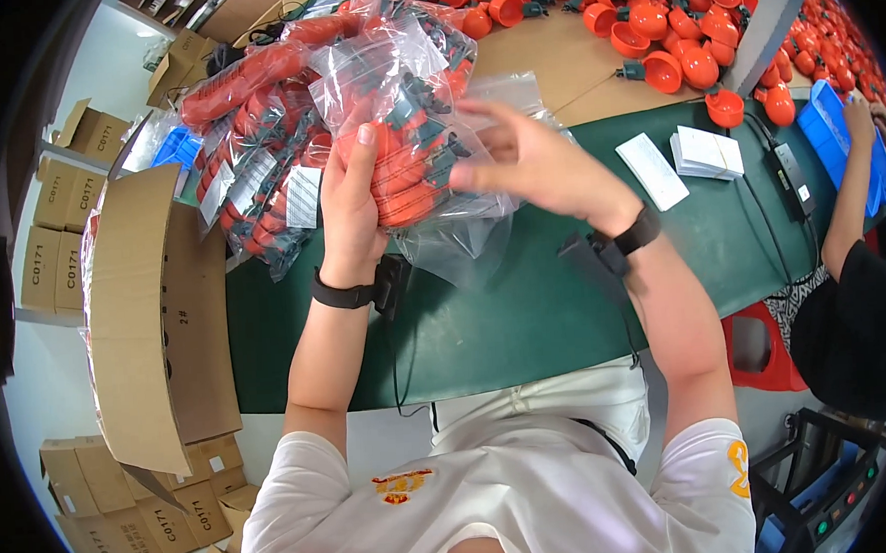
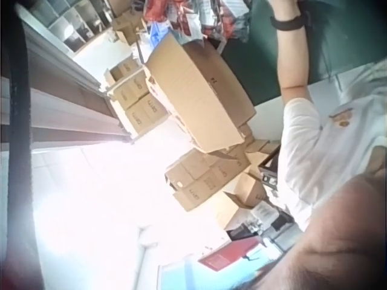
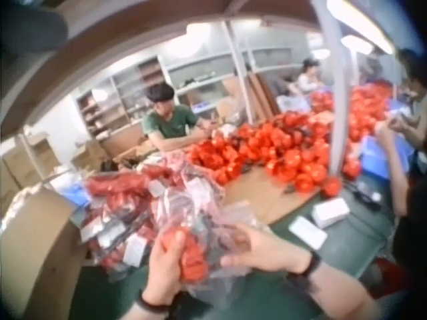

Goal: The person opens a plastic bag and places a stack of red plastic cups inside. They then insert a paper slip into the bag, seal it by hand, and set it aside.

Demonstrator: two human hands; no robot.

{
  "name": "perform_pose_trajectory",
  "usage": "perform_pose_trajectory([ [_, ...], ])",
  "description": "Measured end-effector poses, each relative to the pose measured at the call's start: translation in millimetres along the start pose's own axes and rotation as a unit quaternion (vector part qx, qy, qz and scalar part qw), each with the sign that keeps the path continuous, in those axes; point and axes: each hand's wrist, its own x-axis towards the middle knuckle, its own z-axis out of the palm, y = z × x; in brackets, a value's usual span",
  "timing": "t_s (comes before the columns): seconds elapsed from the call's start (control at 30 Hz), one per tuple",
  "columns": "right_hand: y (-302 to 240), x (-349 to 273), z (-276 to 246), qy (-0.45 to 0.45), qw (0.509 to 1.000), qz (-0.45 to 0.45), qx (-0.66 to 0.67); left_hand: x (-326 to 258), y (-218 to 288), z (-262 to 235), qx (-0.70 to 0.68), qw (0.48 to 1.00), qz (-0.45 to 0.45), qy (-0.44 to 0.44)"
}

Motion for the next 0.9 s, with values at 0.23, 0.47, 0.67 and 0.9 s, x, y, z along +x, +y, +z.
perform_pose_trajectory([
  [0.23,-4,5,9,-0.001,1.0,0.018,-0.015,6,-8,-8,0.074,0.996,0.045,-0.007],
  [0.47,10,8,20,0.065,0.994,-0.044,0.077,-1,-9,6,0.085,0.994,0.07,-0.002],
  [0.67,26,10,31,0.153,0.986,-0.037,0.051,-14,-21,15,0.134,0.984,0.118,-0.003],
  [0.9,22,3,32,0.153,0.981,-0.12,0.017,-20,-26,21,0.101,0.989,0.101,-0.022],
])
